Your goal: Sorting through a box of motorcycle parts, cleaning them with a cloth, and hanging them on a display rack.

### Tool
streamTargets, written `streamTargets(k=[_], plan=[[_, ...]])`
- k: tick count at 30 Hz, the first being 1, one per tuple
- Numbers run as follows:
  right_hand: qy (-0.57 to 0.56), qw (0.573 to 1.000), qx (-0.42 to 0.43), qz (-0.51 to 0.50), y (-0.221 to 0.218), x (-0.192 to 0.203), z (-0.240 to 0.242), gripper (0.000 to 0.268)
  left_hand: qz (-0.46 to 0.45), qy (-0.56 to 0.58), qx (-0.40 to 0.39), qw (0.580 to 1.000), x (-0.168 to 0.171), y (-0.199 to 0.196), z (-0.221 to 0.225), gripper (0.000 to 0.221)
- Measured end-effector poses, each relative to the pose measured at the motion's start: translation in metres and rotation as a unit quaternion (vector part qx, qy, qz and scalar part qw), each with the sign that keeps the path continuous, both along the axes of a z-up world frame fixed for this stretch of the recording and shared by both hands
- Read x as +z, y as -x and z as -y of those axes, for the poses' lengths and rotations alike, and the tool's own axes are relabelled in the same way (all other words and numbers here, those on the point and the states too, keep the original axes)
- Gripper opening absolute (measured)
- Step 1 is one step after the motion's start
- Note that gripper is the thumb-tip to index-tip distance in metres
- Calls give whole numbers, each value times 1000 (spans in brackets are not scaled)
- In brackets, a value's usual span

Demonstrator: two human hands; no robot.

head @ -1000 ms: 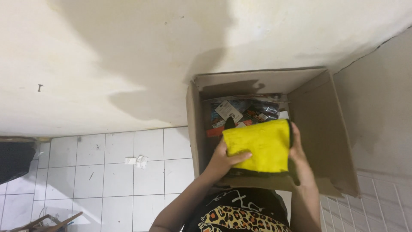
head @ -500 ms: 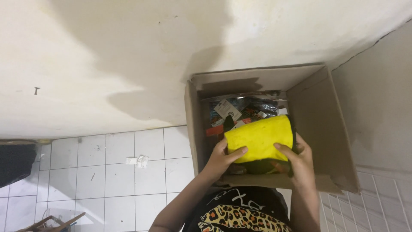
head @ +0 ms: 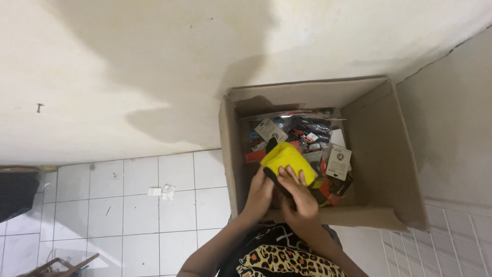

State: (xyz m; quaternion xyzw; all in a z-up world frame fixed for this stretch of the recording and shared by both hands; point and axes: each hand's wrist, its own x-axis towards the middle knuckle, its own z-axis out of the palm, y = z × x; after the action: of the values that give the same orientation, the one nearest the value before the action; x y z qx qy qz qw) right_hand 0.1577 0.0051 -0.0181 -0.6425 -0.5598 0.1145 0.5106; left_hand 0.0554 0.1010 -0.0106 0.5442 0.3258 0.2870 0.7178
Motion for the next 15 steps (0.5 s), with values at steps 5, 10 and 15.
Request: streamTargets(k=[5,10,15], plan=[[-40,986,159,-33,-16,-15,8,45,4,82,26,996,1,7,-4,51],[-141,985,-27,-98,-45,-43,8,90,69,56,43,995,-15,3,4,38],[92,936,7,-341,-68,-84,32,46,84,85,36,992,7,-6,-3,47]])
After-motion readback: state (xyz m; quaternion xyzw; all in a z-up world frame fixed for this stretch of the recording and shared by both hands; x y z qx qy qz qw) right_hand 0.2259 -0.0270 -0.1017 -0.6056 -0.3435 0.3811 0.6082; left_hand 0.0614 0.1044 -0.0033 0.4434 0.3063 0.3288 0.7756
